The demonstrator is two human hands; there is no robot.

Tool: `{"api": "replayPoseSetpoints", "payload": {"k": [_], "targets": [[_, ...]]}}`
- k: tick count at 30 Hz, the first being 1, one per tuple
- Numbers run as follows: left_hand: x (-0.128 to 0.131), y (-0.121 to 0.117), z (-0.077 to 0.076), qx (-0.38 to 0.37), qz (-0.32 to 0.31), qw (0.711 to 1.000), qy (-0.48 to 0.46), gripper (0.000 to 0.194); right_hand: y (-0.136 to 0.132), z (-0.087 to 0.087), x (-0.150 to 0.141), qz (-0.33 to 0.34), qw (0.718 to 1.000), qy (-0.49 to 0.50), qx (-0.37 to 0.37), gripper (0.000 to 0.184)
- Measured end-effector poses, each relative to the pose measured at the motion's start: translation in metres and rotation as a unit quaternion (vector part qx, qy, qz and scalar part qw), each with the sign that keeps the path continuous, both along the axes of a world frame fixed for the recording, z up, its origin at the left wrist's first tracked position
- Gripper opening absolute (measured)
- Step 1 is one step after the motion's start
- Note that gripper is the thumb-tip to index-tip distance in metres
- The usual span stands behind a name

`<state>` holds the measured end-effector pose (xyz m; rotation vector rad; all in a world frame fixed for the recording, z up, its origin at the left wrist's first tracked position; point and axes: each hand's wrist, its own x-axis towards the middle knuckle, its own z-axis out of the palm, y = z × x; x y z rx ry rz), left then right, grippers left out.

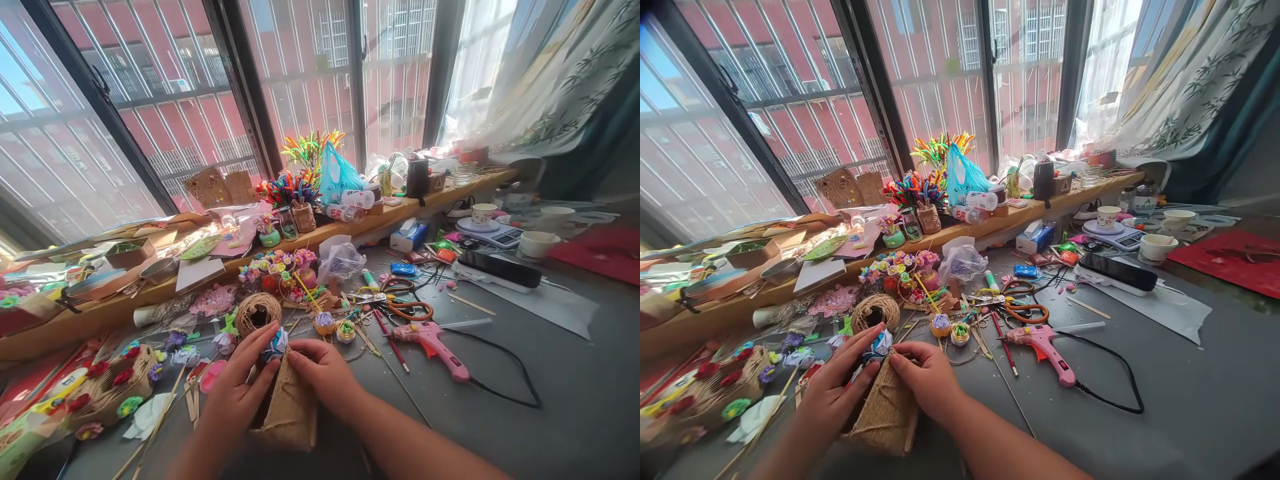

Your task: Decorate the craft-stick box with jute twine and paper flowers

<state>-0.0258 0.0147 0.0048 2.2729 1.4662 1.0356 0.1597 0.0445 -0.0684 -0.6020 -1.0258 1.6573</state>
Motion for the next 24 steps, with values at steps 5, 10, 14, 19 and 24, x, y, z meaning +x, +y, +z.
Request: {"api": "replayPoseSetpoints", "payload": {"k": [5, 10, 14, 19, 24], "targets": [[0.001, 0.000, 0.003, -0.015, -0.004, 1.000, -0.020, 0.044, -0.001, 0.004, 0.000, -0.007, 1.000, -0.008, 0.000, 0.053], [0.002, 0.002, 0.003, -0.004, -0.018, 0.999, -0.029, 0.041, -0.002, 0.009, 0.001, -0.007, 1.000, -0.015, 0.002, 0.057], [0.001, 0.001, 0.002, -0.011, -0.004, 1.000, -0.022, 0.041, -0.003, 0.011, -0.003, -0.019, 0.999, -0.040, 0.000, 0.059], [-0.001, 0.001, 0.001, -0.021, -0.005, 1.000, -0.012, 0.043, -0.025, 0.016, 0.032, -0.123, 0.980, -0.148, 0.045, 0.051], [0.000, 0.003, -0.006, -0.020, -0.005, 0.999, -0.030, 0.045, -0.049, 0.005, 0.149, -0.326, 0.844, -0.395, 0.158, 0.030]]}}
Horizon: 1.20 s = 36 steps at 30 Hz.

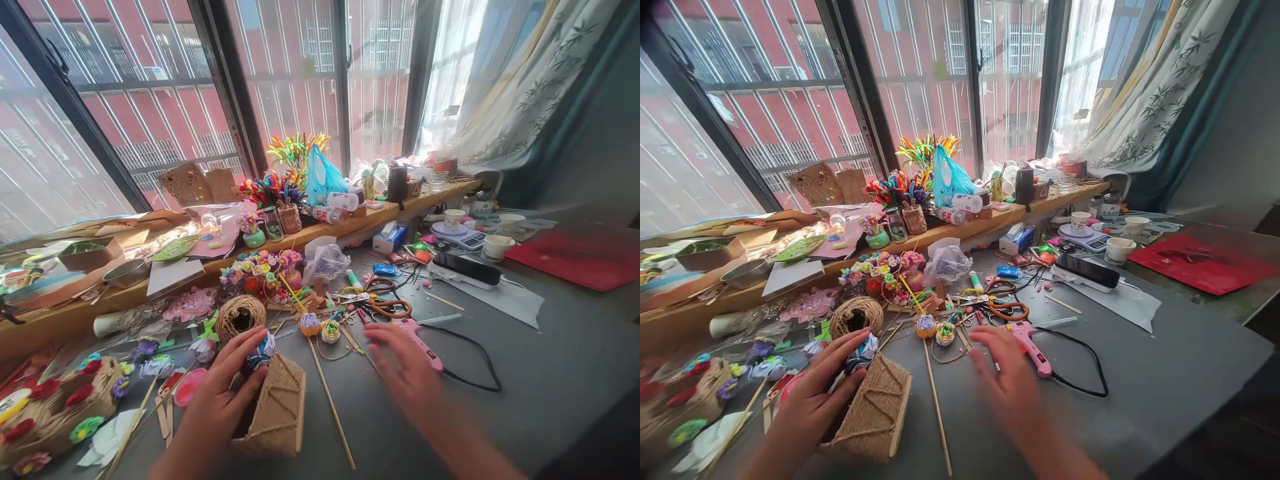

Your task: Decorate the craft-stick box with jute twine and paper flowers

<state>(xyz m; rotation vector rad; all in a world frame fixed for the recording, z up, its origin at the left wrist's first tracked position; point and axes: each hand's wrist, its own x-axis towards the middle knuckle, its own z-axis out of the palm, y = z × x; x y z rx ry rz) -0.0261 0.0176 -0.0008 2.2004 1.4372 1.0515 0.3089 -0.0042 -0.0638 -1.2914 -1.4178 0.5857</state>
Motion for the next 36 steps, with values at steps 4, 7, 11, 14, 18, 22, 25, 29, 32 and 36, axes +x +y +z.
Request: {"api": "replayPoseSetpoints", "payload": {"k": [4, 7, 11, 14, 18, 22, 25, 29, 32, 36], "targets": [[0.001, 0.002, -0.003, 0.003, -0.012, 1.000, -0.009, 0.045, 0.005, -0.028, 0.082, -0.177, 0.961, -0.194, -0.082, 0.035], [0.001, 0.002, -0.004, -0.003, -0.005, 1.000, -0.013, 0.045, 0.014, -0.045, 0.103, -0.142, 0.951, -0.191, -0.197, 0.039], [0.001, 0.001, -0.002, -0.008, 0.011, 1.000, -0.013, 0.046, 0.015, -0.046, 0.104, -0.090, 0.955, -0.152, -0.240, 0.025], [0.002, -0.001, 0.000, -0.014, 0.025, 0.999, -0.019, 0.047, 0.010, -0.038, 0.106, -0.095, 0.959, -0.104, -0.245, 0.026], [0.005, -0.003, 0.003, -0.019, 0.031, 0.999, -0.020, 0.047, 0.005, -0.016, 0.091, -0.029, 0.968, 0.044, -0.247, 0.039], [0.008, -0.004, 0.006, -0.020, 0.028, 0.999, -0.012, 0.046, 0.010, 0.015, 0.046, 0.106, 0.938, 0.163, -0.286, 0.043], [0.007, -0.003, 0.008, -0.017, 0.017, 1.000, 0.006, 0.046, 0.020, 0.031, 0.008, 0.176, 0.916, 0.244, -0.267, 0.032], [0.002, 0.001, 0.005, -0.014, -0.001, 0.999, 0.038, 0.047, 0.029, 0.034, -0.028, 0.216, 0.906, 0.270, -0.243, 0.034], [-0.001, 0.003, 0.001, 0.008, -0.012, 0.999, 0.050, 0.046, 0.030, 0.030, -0.043, 0.227, 0.908, 0.248, -0.251, 0.036], [0.000, 0.001, 0.001, 0.010, -0.007, 0.998, 0.058, 0.046, 0.027, 0.027, -0.053, 0.238, 0.909, 0.239, -0.246, 0.040]]}}
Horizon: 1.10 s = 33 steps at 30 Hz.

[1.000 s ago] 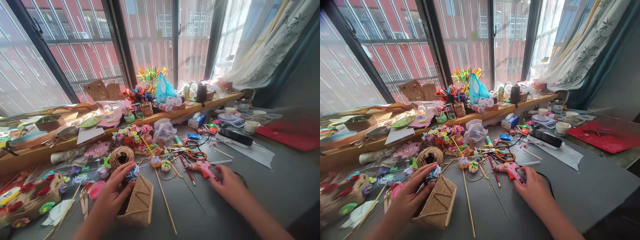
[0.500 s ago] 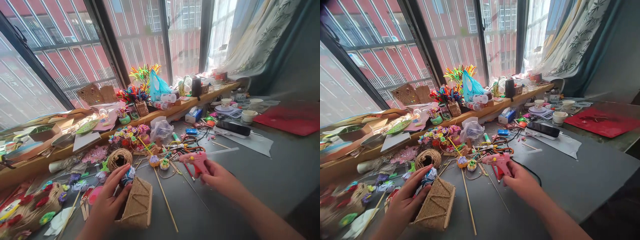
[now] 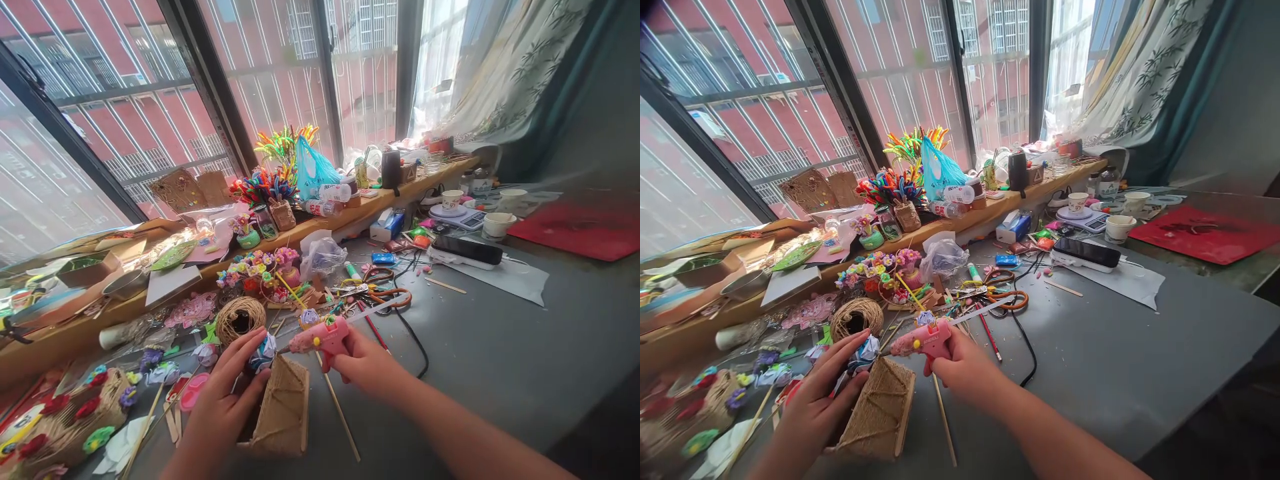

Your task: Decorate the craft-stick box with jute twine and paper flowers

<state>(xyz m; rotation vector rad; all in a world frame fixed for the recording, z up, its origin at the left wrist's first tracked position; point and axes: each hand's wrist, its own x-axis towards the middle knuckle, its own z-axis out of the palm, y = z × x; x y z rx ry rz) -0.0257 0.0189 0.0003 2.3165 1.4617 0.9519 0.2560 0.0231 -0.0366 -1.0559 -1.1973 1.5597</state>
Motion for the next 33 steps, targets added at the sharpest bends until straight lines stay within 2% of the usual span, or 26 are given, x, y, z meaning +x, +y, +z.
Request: {"api": "replayPoseSetpoints", "payload": {"k": [6, 11, 17, 24, 33], "targets": [[0.005, -0.001, 0.007, -0.001, -0.002, 1.000, 0.000, 0.045, -0.002, 0.003, -0.008, -0.023, 1.000, -0.008, 0.010, 0.030], [0.003, 0.000, 0.004, 0.007, -0.002, 1.000, 0.003, 0.045, -0.006, 0.004, -0.012, -0.056, 0.998, -0.003, 0.033, 0.029], [0.002, 0.000, 0.002, 0.015, 0.000, 1.000, 0.011, 0.044, -0.008, 0.006, -0.010, -0.019, 0.998, -0.017, 0.050, 0.034], [0.002, 0.000, 0.000, 0.022, -0.002, 1.000, 0.016, 0.045, -0.006, -0.005, -0.010, -0.020, 0.998, -0.006, 0.060, 0.040], [0.005, -0.002, 0.000, 0.026, -0.003, 1.000, 0.009, 0.045, -0.006, -0.009, -0.012, -0.020, 0.998, 0.026, 0.051, 0.041]]}}
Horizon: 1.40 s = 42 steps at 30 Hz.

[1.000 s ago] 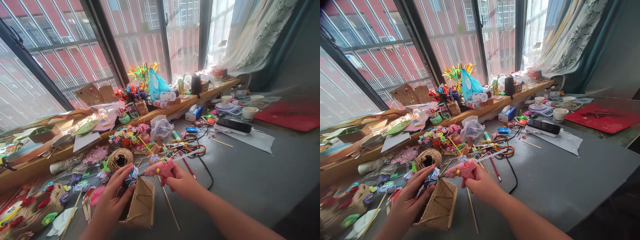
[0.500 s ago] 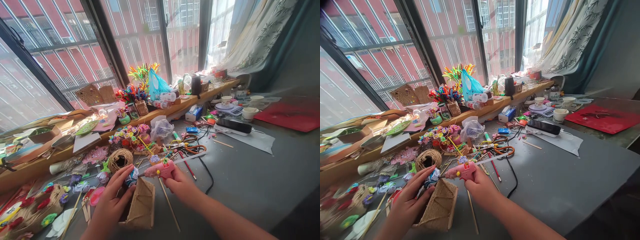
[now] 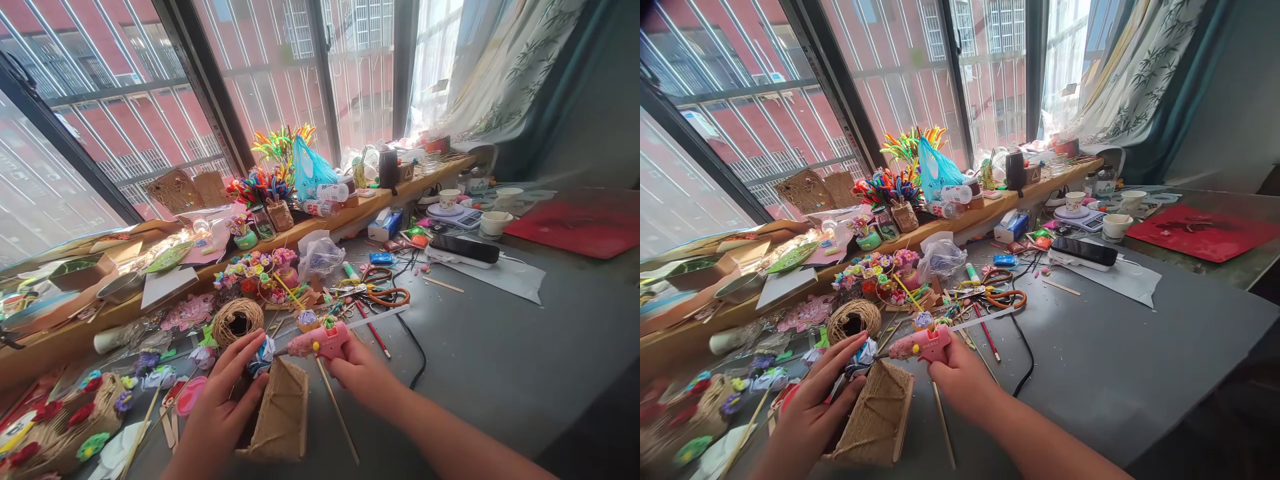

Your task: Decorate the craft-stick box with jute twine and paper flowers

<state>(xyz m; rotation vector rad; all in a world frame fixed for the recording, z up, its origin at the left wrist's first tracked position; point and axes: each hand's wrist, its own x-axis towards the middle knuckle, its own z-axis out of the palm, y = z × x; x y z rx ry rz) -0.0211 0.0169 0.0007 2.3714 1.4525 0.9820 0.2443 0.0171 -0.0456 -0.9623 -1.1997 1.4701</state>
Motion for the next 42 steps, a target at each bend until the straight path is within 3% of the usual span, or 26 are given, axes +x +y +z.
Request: {"api": "replayPoseSetpoints", "payload": {"k": [6, 12, 19, 23, 28, 33, 36, 38, 42], "targets": [[0.004, -0.002, 0.007, 0.011, -0.021, 1.000, 0.012, 0.045, -0.003, 0.003, 0.001, -0.016, 1.000, -0.011, -0.024, 0.026], [0.004, -0.003, 0.009, 0.008, -0.020, 1.000, 0.019, 0.046, -0.002, 0.006, 0.001, -0.018, 1.000, 0.009, -0.008, 0.035], [0.004, -0.005, 0.003, -0.011, -0.022, 1.000, -0.010, 0.049, -0.002, 0.007, 0.004, -0.013, 0.999, -0.036, -0.032, 0.032], [0.010, -0.010, 0.005, -0.038, 0.013, 0.998, -0.047, 0.048, -0.001, 0.005, 0.003, -0.014, 0.998, -0.034, -0.056, 0.029], [0.009, -0.009, 0.006, -0.047, 0.009, 0.997, -0.057, 0.045, 0.000, 0.001, 0.002, -0.010, 0.998, -0.030, -0.058, 0.030], [0.000, -0.003, 0.005, -0.057, -0.036, 0.996, -0.055, 0.060, 0.002, -0.004, 0.002, -0.006, 0.996, -0.017, -0.084, 0.040], [-0.005, -0.001, 0.005, -0.065, -0.055, 0.995, -0.041, 0.058, 0.002, -0.001, 0.004, 0.008, 0.996, -0.015, -0.089, 0.043], [-0.006, -0.001, 0.009, -0.079, -0.051, 0.995, -0.028, 0.058, 0.002, 0.002, 0.005, 0.015, 0.996, -0.007, -0.092, 0.043], [-0.006, -0.008, 0.021, -0.123, -0.002, 0.992, -0.014, 0.083, 0.003, 0.002, 0.008, 0.014, 0.995, 0.006, -0.096, 0.047]]}}
